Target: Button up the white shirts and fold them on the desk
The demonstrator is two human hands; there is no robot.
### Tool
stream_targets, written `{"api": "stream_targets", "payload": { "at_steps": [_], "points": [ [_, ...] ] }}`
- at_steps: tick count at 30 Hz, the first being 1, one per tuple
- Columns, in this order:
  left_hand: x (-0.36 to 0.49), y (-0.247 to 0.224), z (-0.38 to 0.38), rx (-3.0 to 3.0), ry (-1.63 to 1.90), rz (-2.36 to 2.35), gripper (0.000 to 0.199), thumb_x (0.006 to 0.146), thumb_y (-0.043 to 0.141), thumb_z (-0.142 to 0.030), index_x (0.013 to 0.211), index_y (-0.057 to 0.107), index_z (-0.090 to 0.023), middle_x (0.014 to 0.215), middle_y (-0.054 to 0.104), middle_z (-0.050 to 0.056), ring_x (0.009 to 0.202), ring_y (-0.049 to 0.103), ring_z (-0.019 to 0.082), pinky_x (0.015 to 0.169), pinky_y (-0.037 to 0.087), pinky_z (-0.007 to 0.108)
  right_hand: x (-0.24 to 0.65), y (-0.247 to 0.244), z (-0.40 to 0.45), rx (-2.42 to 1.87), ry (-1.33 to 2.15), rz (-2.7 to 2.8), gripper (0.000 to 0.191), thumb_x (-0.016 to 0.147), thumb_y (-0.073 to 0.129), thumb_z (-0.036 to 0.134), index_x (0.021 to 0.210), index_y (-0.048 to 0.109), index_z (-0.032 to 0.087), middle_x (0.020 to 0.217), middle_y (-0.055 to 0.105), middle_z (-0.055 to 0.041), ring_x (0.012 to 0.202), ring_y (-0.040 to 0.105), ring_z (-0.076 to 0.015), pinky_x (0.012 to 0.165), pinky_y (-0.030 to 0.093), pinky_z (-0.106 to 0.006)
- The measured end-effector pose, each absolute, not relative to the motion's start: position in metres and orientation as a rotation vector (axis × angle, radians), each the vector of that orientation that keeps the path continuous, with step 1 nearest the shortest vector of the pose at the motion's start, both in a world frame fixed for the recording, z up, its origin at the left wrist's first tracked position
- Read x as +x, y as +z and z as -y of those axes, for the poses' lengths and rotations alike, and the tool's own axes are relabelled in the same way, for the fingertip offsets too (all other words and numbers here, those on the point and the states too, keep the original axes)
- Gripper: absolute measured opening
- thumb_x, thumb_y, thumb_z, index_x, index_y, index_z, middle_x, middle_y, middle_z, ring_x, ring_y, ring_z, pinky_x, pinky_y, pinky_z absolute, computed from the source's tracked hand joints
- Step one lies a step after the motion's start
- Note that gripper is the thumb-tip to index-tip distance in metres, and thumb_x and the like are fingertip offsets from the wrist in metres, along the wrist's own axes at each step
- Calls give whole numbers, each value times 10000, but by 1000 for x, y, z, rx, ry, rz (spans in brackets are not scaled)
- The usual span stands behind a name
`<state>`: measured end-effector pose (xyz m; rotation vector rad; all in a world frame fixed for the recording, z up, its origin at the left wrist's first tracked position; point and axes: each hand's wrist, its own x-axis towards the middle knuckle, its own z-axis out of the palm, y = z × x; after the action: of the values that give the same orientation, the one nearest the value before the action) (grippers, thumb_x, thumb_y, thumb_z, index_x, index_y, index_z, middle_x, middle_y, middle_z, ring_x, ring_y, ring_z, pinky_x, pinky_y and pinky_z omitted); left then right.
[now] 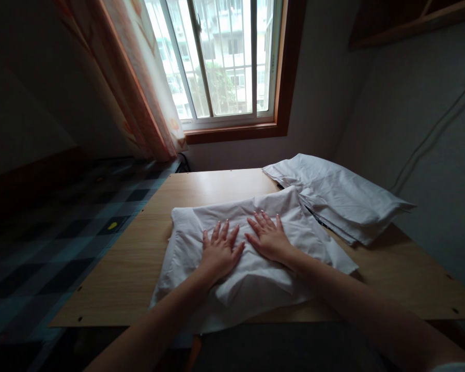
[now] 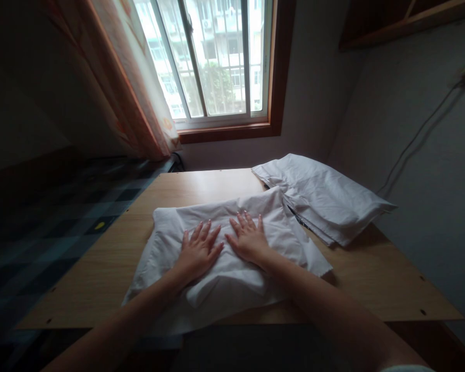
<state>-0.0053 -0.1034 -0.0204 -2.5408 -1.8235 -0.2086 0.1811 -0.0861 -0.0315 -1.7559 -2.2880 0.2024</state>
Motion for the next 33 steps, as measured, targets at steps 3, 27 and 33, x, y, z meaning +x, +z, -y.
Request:
{"api": "stream_targets", "payload": {
  "at_steps": [3,27,33],
  "points": [
    [-17,-14,106,-2484,-189,1882,586,952,373,-579,1482,403,-330,1594,289,73,1484,208,327,1162,93,644,201,-35,85,-1863,118,2226,624,992,261,573,1528,325,262,1621,210,-63,1504,112,-276,1169,-14,-602],
    [2,21,50,-2304,-75,1835,536,982,347,-364,1442,470,-120,1499,432,205,1393,394,354,1136,294,513,189,15,50,-1643,35,2385,483,935,448,256,1397,519,134,1508,440,-143,1424,337,-279,1170,209,-459],
    [18,-23,35,-2274,-225,1954,545,983,294,-307,1471,425,-105,1545,354,205,1457,286,320,1177,197,538,144,-18,24,-1596,222,2373,520,1023,263,388,1501,385,223,1599,286,-56,1487,202,-227,1203,88,-467]
  ]
}}
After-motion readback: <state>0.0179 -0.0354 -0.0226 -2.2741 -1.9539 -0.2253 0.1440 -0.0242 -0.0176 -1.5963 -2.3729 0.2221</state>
